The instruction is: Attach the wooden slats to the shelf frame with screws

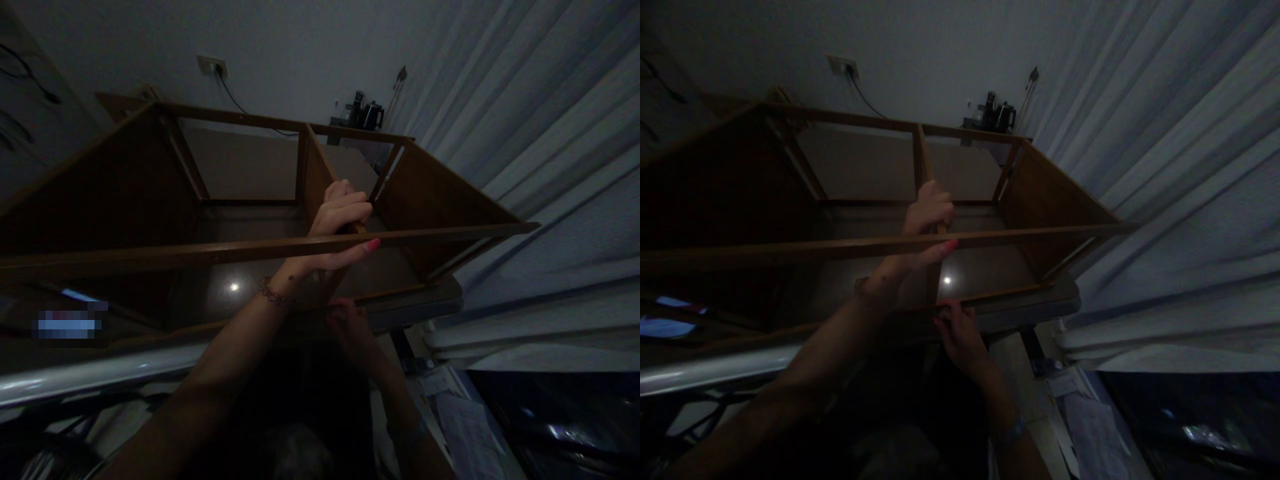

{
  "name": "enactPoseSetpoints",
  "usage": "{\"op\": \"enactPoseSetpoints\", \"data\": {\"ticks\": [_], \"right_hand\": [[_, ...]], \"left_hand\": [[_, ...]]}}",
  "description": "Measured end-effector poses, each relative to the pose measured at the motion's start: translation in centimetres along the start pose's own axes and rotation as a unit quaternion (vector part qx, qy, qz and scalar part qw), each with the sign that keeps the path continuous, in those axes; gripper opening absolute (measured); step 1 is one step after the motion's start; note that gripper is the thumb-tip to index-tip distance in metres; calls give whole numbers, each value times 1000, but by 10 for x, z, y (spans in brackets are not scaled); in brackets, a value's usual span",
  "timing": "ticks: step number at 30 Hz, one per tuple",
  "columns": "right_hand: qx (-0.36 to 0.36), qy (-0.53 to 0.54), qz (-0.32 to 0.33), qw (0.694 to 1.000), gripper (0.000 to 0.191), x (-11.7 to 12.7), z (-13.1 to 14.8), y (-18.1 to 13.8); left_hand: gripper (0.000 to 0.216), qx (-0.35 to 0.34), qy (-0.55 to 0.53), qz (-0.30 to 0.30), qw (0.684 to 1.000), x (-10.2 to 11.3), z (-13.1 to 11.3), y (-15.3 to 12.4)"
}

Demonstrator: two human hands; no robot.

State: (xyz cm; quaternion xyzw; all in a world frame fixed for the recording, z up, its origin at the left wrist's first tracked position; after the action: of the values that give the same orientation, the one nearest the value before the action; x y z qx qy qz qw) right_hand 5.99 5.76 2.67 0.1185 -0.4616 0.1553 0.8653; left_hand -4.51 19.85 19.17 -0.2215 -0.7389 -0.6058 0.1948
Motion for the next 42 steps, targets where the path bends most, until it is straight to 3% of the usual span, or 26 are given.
{"op": "enactPoseSetpoints", "data": {"ticks": [8,23,28,42], "right_hand": [[8,-3,19,1000,18,7,2,2],[4,-18,-34,999,13,-4,-3,-1],[10,-14,-23,1000,11,-7,-5,0],[40,-49,-76,995,13,-4,-1,-5]], "left_hand": [[50,6,8,6,1000,2,-2,0],[49,8,-4,23,1000,4,-3,1],[50,3,-2,15,1000,4,-4,1],[52,7,12,-9,1000,2,-5,1]]}}
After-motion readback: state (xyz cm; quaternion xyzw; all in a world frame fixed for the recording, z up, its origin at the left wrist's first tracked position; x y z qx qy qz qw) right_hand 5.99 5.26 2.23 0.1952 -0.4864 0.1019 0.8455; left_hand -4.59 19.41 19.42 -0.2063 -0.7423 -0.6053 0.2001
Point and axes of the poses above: each hand's wrist, its own y-axis towards the middle knuckle, its own x-axis out of the back of the hand, z = x × y, the point moved 3 cm from there along y, towards the middle knuckle, and after that the axes turned 15 degrees about z, right-handed, at the moved point
